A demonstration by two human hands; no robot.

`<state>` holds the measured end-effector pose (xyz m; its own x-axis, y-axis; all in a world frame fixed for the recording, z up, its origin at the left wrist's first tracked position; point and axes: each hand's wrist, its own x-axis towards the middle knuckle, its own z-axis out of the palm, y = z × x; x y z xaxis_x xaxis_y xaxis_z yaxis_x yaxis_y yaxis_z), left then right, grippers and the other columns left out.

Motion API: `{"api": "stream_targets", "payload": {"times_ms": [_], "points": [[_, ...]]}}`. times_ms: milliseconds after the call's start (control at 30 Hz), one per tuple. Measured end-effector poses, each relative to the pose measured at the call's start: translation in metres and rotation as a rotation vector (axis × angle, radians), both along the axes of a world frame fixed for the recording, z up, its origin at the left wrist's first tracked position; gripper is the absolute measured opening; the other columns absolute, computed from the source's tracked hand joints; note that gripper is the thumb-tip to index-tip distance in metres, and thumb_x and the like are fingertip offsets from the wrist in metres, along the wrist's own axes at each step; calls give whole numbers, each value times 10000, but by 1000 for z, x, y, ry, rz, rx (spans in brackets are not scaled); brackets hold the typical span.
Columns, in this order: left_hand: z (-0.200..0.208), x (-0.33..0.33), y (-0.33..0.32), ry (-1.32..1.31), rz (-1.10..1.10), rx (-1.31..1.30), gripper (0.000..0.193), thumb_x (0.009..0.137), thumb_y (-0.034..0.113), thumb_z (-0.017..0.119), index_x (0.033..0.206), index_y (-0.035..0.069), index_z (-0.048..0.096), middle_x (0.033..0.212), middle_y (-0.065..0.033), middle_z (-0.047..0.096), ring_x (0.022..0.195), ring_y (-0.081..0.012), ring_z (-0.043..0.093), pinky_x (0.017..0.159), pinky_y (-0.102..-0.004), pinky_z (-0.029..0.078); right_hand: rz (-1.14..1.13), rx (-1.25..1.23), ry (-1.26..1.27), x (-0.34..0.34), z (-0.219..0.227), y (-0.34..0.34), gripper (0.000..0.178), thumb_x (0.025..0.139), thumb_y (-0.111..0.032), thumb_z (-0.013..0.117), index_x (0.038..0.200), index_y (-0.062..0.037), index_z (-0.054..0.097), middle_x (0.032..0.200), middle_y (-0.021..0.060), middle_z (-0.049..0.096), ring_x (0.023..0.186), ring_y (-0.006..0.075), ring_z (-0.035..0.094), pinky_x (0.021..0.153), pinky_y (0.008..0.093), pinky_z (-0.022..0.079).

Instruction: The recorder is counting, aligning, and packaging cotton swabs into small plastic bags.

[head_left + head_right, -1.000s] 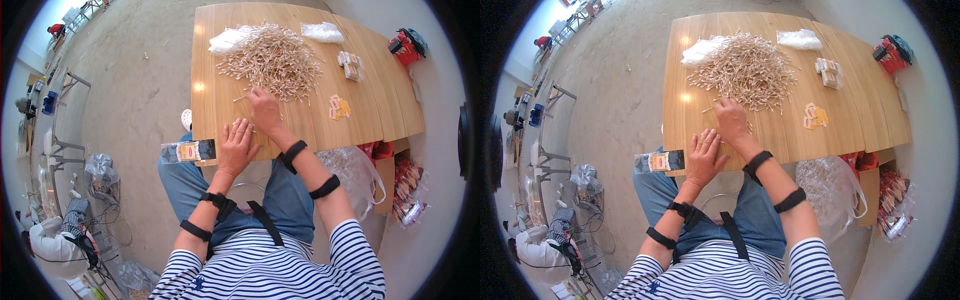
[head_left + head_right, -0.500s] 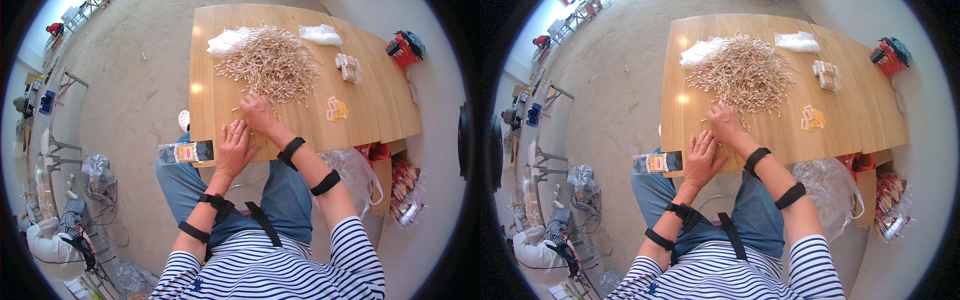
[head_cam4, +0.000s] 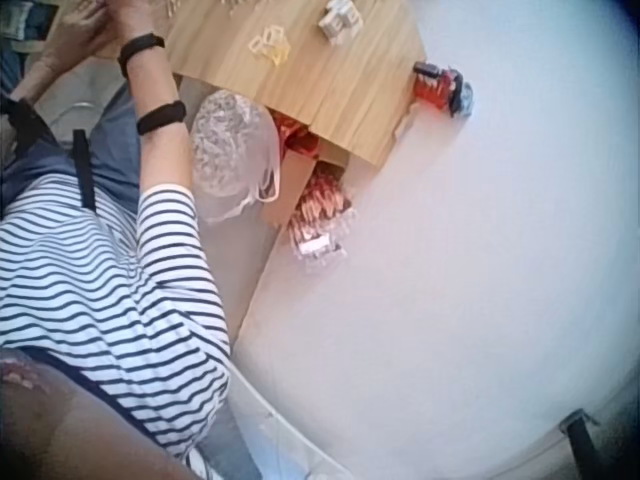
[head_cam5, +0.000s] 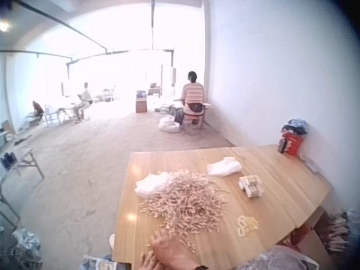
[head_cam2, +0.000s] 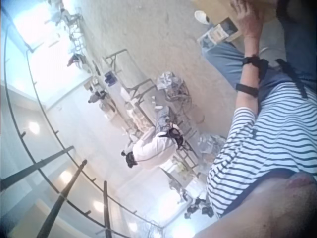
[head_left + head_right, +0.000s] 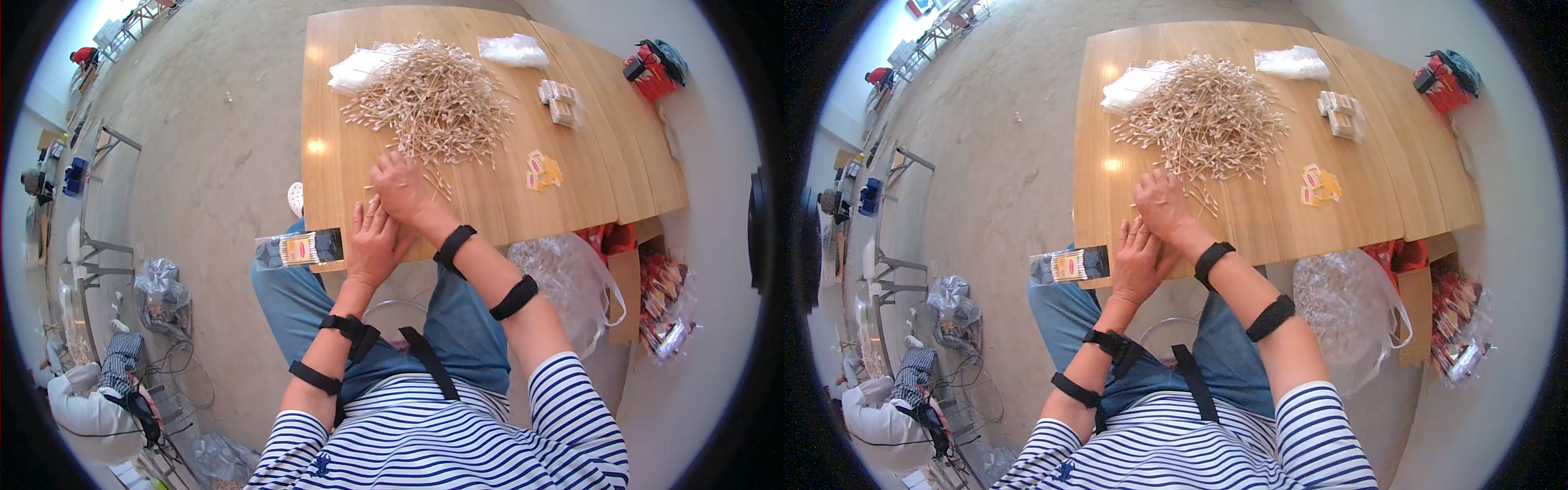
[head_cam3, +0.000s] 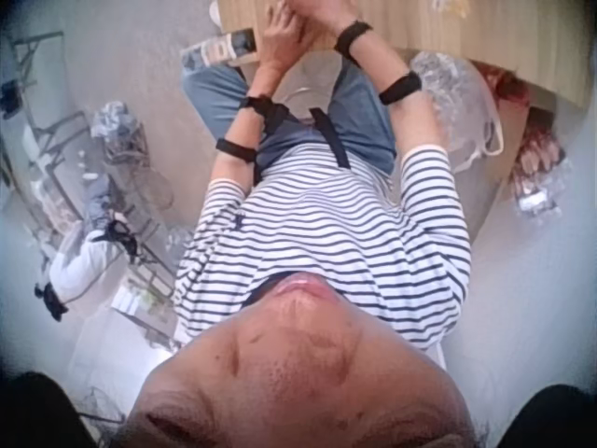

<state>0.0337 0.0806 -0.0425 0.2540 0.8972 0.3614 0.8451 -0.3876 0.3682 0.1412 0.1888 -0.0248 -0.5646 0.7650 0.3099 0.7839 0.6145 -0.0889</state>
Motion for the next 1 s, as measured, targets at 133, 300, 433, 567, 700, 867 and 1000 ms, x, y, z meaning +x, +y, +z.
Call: {"api": "stream_targets", "payload": {"times_ms": [133, 300, 433, 567, 700, 867, 1000], "points": [[0, 1, 1, -23, -15, 45, 645, 866, 399, 718, 1365, 15, 579, 1466, -175, 542, 1415, -320, 466, 1191, -567, 287, -118, 47, 129, 14, -3, -12, 76, 766, -147, 663, 790, -75, 665, 1010, 151, 608, 1027, 313, 571, 880, 453, 466], [0, 0, -1, -52, 3, 45, 608, 871, 387, 727, 1347, 31, 597, 1457, -159, 551, 1416, -319, 463, 1185, -563, 301, -132, -77, 282, 37, 10, -28, 86, 758, -104, 679, 781, -40, 626, 942, 171, 588, 955, 353, 569, 858, 471, 470], [1, 0, 0, -28, -3, 44, 619, 872, 396, 727, 1353, 30, 591, 1466, -154, 543, 1420, -313, 459, 1189, -555, 300, -412, -67, 235, 76, 15, -34, 125, 775, -85, 669, 894, -49, 659, 975, 132, 629, 977, 324, 608, 830, 447, 515], [3, 0, -1, -28, 5, 30, 617, 877, 395, 725, 1354, 28, 589, 1465, -152, 544, 1423, -308, 453, 1198, -547, 288, -460, -96, 205, 91, 6, -53, 70, 840, -119, 680, 868, -73, 635, 925, 134, 624, 925, 335, 632, 784, 460, 527], [4, 1, 0, -36, -5, 33, 614, 879, 391, 724, 1356, 29, 590, 1465, -153, 543, 1427, -303, 449, 1203, -544, 280, -481, -124, 159, 95, 0, -49, 71, 812, -81, 651, 881, -72, 641, 949, 130, 646, 927, 329, 659, 788, 460, 544], [2, 1, 0, -40, -2, 24, 610, 879, 389, 725, 1353, 29, 592, 1465, -152, 544, 1430, -301, 447, 1203, -544, 282, -595, -100, 54, 95, 8, -44, 49, 841, -118, 656, 862, -84, 628, 906, 123, 651, 841, 357, 677, 717, 478, 547], [2, -1, -2, -27, 12, 17, 608, 874, 386, 729, 1348, 29, 596, 1463, -150, 547, 1431, -301, 446, 1203, -542, 283, -421, -138, 243, 76, 12, -69, 74, 850, -144, 662, 866, -84, 622, 884, 128, 647, 833, 357, 676, 703, 473, 548]]}}
